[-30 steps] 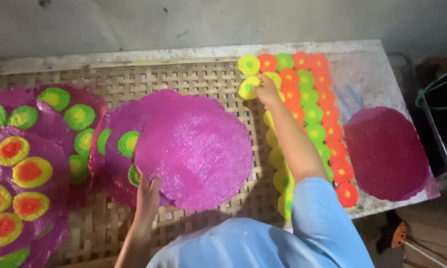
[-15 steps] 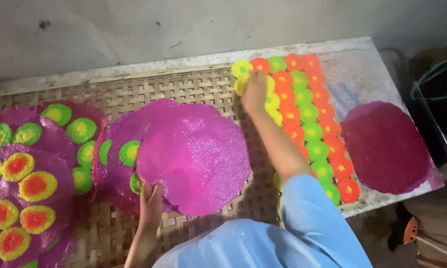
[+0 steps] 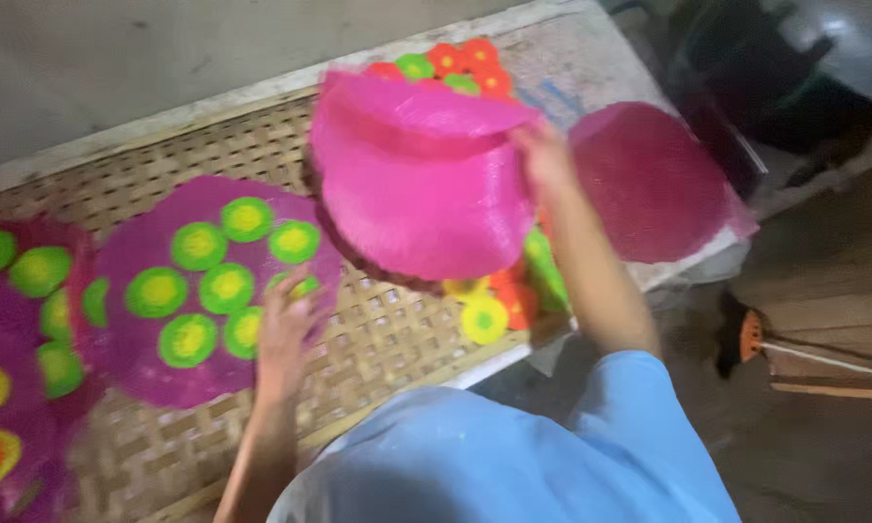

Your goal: The person peels round colorful dried discs off pink plastic sheets and places them one by one onto a woven bamboo tray, arranging them in neat rows by color. They reposition the plastic sheets and trays as they work through the discs.

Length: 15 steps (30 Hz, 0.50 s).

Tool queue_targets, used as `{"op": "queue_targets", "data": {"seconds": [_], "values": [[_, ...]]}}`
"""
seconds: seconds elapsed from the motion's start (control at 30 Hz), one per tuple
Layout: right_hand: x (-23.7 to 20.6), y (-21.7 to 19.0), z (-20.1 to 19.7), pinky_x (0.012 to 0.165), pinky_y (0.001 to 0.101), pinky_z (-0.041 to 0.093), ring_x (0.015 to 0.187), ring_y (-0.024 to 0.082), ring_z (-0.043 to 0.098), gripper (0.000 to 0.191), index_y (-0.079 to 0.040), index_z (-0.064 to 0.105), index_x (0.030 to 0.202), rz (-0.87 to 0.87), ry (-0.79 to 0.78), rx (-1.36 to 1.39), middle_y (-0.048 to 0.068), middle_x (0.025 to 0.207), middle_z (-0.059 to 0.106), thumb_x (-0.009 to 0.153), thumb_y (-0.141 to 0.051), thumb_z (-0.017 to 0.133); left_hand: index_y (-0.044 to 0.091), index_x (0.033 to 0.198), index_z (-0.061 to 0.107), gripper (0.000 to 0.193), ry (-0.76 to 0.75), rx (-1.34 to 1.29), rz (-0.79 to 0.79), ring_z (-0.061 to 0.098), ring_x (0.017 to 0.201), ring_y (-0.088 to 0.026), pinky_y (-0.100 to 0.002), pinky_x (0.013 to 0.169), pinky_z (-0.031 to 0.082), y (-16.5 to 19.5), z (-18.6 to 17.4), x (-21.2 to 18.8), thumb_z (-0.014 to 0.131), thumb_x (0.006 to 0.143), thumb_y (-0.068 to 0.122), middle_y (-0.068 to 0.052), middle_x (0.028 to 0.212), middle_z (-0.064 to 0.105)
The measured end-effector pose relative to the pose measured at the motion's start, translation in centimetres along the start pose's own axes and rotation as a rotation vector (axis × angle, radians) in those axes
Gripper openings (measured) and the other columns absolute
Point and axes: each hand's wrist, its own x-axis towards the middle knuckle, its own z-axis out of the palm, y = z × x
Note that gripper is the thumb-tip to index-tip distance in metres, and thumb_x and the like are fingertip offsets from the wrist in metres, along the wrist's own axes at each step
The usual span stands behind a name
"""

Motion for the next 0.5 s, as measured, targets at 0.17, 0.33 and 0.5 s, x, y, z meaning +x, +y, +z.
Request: {"op": "queue_targets", "data": {"seconds": [0.17, 0.33, 0.5], "values": [[2.5, 2.7, -22.2, 0.097, 0.0398, 0.056, 0.110, 0.022, 0.068, 0.038, -0.006, 0.061, 0.134, -0.071, 0.255, 0.301, 0.008, 0.122, 0.070, 0.098, -0.015, 0.066, -0.002, 0.138, 0.051, 0.037, 0.239, -0.006, 0.049, 0.062, 0.115, -0.024, -0.036, 0.095, 0.054, -3.3, 0.0, -3.6, 0.050, 0.105, 0.015, -0.014, 0.133, 0.057], [0.5, 8.0, -30.7, 0.089, 0.0433, 0.060, 0.101, 0.025, 0.070, 0.036, -0.002, 0.059, 0.139, -0.082, 0.490, 0.447, 0.010, 0.119, 0.070, 0.105, -0.010, 0.060, -0.002, 0.138, 0.048, 0.032, 0.436, -0.078, 0.036, 0.063, 0.115, -0.024, -0.037, 0.096, 0.054, -7.0, 0.3, -5.7, 0.052, 0.111, 0.016, -0.013, 0.135, 0.057], [-1.6, 12.3, -32.3, 0.093, 0.0371, 0.061, 0.108, 0.019, 0.069, 0.044, -0.005, 0.051, 0.143, -0.095, 0.621, 0.210, 0.008, 0.130, 0.065, 0.100, -0.003, 0.062, -0.001, 0.135, 0.051, 0.031, 0.436, -0.002, 0.047, 0.067, 0.107, -0.022, -0.035, 0.091, 0.058, -8.3, 0.7, -4.5, 0.050, 0.106, 0.010, -0.013, 0.127, 0.060]]}}
